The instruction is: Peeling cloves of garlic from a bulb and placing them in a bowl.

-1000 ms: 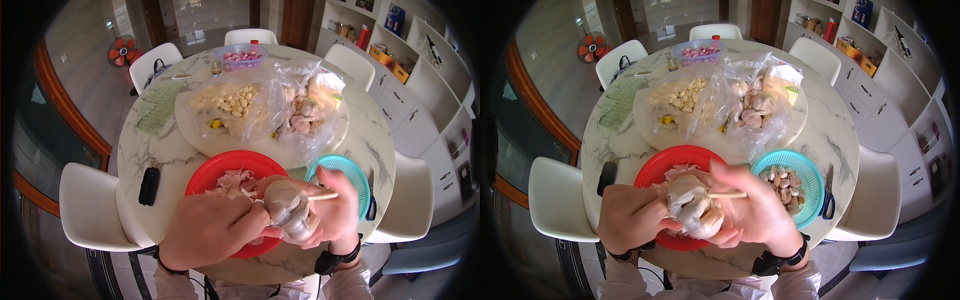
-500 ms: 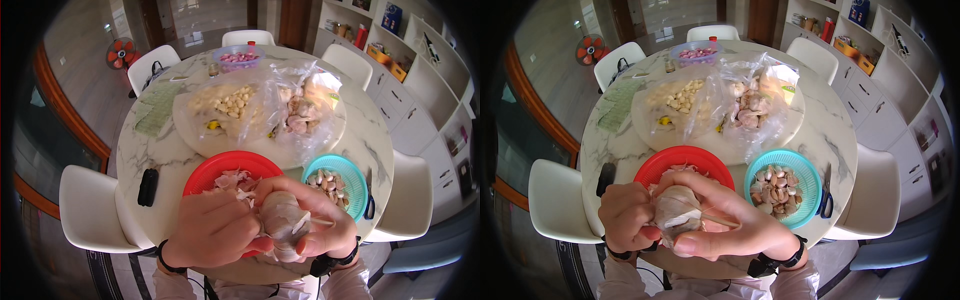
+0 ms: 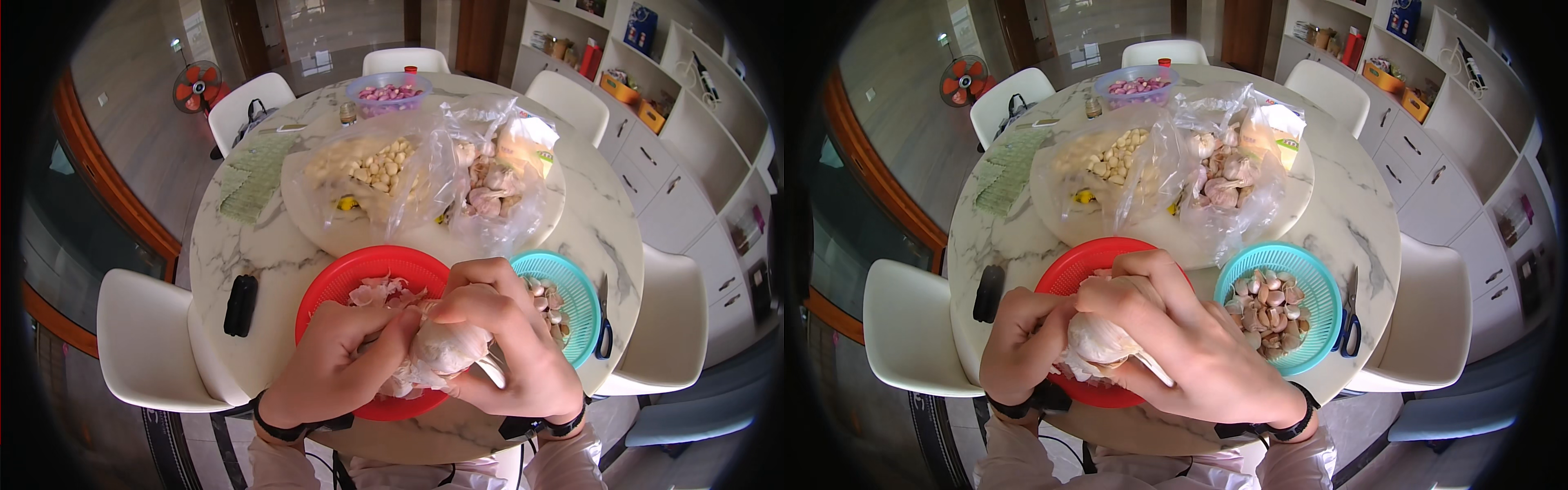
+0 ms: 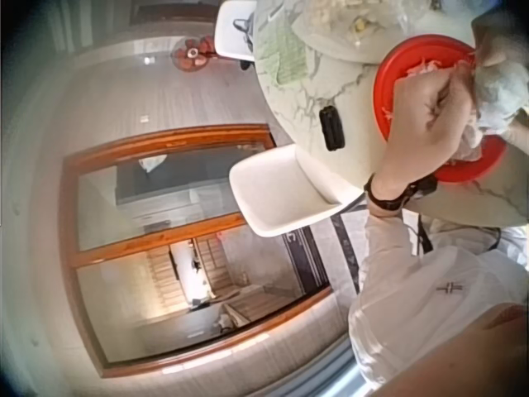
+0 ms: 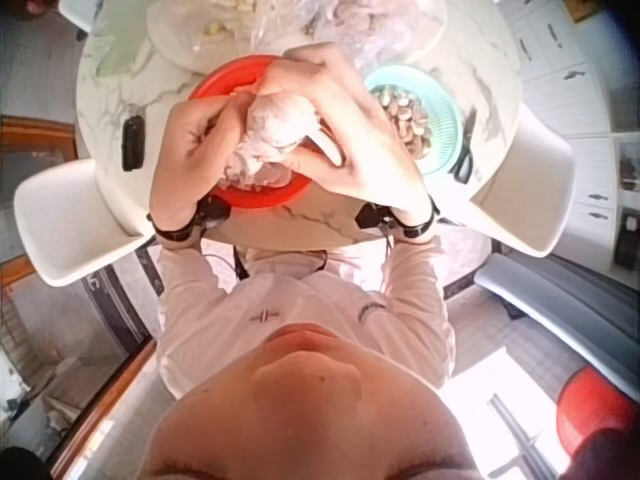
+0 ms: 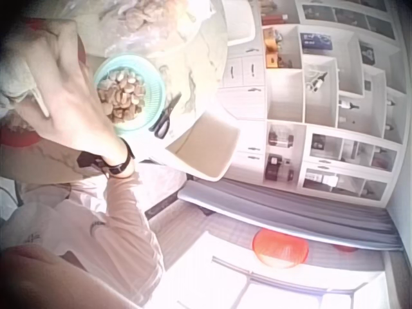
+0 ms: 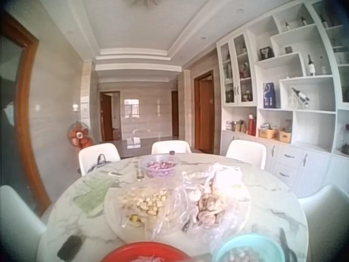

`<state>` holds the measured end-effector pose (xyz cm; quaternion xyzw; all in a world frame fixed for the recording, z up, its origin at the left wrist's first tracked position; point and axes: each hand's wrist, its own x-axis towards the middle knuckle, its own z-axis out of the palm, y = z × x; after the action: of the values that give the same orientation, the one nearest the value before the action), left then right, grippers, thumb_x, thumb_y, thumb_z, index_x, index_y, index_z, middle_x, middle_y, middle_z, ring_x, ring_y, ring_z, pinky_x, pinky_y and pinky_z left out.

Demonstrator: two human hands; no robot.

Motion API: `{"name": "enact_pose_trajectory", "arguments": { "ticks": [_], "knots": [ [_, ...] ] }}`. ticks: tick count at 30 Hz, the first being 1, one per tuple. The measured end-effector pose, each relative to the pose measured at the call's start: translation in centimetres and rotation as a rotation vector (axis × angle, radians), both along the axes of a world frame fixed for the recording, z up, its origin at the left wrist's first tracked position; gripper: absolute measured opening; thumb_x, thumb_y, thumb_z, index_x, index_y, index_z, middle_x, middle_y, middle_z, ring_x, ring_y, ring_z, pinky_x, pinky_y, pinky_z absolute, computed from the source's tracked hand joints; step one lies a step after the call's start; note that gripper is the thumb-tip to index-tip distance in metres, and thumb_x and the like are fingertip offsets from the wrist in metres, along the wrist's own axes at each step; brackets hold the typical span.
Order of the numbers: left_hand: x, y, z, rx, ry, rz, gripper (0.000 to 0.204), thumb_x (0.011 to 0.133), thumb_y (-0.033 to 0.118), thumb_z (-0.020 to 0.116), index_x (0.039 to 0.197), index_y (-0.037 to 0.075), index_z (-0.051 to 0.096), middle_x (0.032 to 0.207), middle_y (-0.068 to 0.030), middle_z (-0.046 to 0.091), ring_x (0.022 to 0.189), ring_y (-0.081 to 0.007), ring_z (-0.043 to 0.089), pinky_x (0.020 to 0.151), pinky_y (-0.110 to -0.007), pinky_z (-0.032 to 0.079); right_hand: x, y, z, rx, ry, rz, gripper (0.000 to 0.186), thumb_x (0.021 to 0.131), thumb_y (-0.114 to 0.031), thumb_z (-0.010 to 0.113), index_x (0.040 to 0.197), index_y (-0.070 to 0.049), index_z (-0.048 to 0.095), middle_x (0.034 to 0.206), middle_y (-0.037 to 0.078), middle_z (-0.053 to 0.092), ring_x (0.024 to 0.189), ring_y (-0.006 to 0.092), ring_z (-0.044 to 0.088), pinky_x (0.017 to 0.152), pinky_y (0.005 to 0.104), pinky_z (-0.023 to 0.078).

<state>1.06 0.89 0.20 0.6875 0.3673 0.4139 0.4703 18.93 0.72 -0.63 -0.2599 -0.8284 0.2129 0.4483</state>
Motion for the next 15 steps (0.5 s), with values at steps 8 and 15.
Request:
{"name": "enact_pose_trajectory", "arguments": {
  "ticks": [8,15],
  "knots": [
    [-0.3,0.1,-0.2,0.174,0.180,0.152,0.018,0.082,0.008,0.048,0.069,-0.003,0.054,0.049,-0.0037,0.045,0.044,-0.0053,0.040,0.041,-0.024,0.031,0.1,0.0,0.0,0.027,-0.089,-0.072,0.052,0.061,-0.002,0.065,0.109,-0.010,0.046,0.101,0.011,0.043,0.091,0.0268,0.050,0.066,0.0333,0.048],
    [-2.3,1.0,-1.5,0.233,0.755,-0.041,0.030,0.083,0.024,0.047,0.093,-0.003,0.052,0.066,-0.0117,0.055,0.054,-0.0263,0.051,0.049,-0.032,0.039,-0.1,0.2,-0.1,-0.335,0.238,-0.152,0.067,0.057,0.004,0.069,0.113,-0.004,0.033,0.097,0.009,0.046,0.086,0.0150,0.050,0.075,0.0255,0.040]
  ]
}}
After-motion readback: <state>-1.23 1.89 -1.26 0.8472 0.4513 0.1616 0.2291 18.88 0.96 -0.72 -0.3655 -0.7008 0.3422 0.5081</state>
